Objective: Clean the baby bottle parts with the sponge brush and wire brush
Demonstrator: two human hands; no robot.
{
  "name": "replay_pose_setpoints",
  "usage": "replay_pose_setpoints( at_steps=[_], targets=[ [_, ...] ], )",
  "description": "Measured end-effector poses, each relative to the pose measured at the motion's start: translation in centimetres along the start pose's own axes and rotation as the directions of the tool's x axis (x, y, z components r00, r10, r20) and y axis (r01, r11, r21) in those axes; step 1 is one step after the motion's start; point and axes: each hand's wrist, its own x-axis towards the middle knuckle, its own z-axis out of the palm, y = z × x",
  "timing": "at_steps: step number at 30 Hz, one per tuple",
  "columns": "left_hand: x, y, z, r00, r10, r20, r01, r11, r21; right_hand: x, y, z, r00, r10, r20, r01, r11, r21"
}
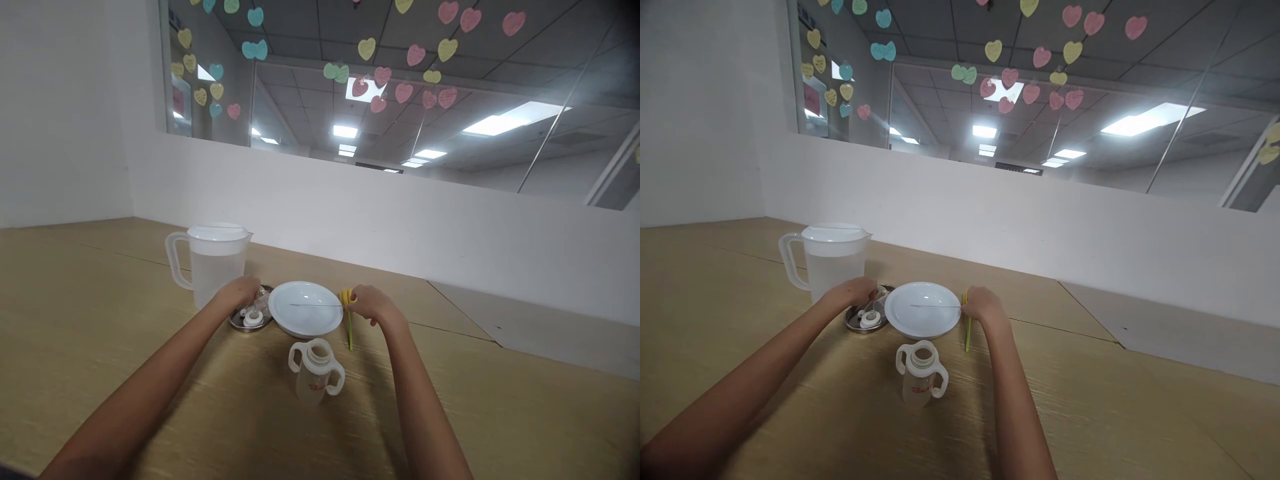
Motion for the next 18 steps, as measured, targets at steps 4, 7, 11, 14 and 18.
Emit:
replay_pose_setpoints(
  at_steps=[4, 7, 11, 14, 18],
  targets=[
    [0.1, 0.3, 0.6, 0.999, -0.014, -0.042, 0.015, 1.0, 0.006, 1.4, 0.5, 1.2, 0.999, -0.042, -0.023, 0.042, 0.999, 0.032],
    [0.3, 0.3, 1.1, 0.999, -0.031, -0.02, 0.031, 1.0, 0.001, 2.5, 0.7, 2.3, 0.997, -0.077, -0.024, 0.078, 0.995, 0.056],
    [0.7, 0.2, 1.9, 0.998, -0.054, 0.03, 0.055, 0.998, -0.031, 3.3, 0.8, 3.3, 0.993, -0.115, -0.014, 0.115, 0.991, 0.072],
    [1.1, -0.1, 2.5, 0.996, -0.058, 0.061, 0.062, 0.996, -0.07, 3.5, 0.7, 3.6, 0.992, -0.129, -0.007, 0.129, 0.989, 0.07],
    [1.7, -0.7, 3.3, 0.996, -0.053, 0.066, 0.061, 0.992, -0.113, 3.5, 0.6, 3.6, 0.99, -0.142, 0.008, 0.141, 0.988, 0.062]
  ],
)
